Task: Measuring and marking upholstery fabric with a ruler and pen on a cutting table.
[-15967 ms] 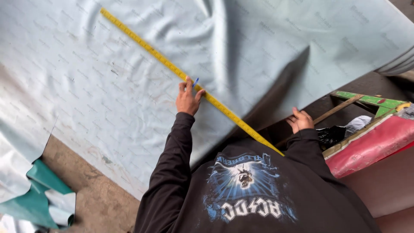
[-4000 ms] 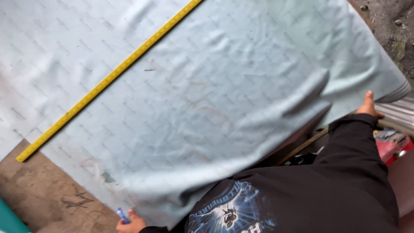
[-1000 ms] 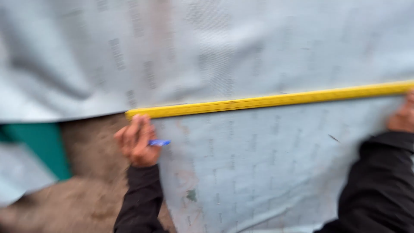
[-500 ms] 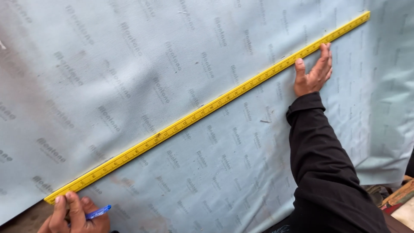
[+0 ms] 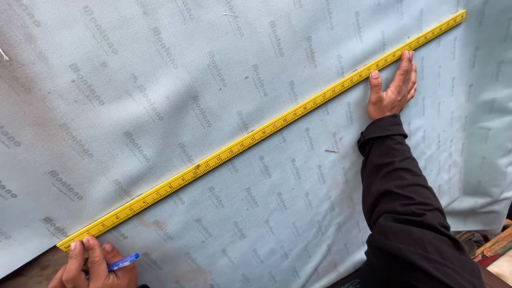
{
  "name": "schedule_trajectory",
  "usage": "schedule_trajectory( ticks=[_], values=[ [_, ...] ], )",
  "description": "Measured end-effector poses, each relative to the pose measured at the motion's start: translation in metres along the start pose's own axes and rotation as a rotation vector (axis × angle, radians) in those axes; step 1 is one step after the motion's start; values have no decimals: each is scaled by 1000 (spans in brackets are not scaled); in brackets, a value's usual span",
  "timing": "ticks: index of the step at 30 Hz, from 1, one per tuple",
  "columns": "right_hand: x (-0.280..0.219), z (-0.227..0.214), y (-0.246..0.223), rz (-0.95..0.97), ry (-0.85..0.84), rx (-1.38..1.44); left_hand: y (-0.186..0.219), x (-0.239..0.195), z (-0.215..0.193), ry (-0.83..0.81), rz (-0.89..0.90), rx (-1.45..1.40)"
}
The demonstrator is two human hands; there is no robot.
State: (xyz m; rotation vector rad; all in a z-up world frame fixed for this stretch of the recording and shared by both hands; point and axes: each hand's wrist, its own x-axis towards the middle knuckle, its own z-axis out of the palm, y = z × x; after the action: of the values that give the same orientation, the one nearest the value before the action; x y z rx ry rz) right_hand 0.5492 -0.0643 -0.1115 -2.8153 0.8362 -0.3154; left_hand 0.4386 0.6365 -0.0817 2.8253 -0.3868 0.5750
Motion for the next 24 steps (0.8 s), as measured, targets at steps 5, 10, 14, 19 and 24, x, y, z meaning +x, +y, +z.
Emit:
schedule_trajectory(
  ticks=[5,10,14,19,24],
  values=[
    [0,2,2,6,-15,-33,-6,-5,-3,-53,7,-61],
    [1,0,0,18,-32,-51,-19,-14,5,-80,65,-153],
    [1,1,2,14,-29,-45,-14,-15,4,-74,33,-106],
    [0,2,3,-6,-22,-48,1,-2,-5,-81,-13,-4],
    [2,4,9,-24,-35,-84,11,12,-13,-99,-29,85]
  ],
)
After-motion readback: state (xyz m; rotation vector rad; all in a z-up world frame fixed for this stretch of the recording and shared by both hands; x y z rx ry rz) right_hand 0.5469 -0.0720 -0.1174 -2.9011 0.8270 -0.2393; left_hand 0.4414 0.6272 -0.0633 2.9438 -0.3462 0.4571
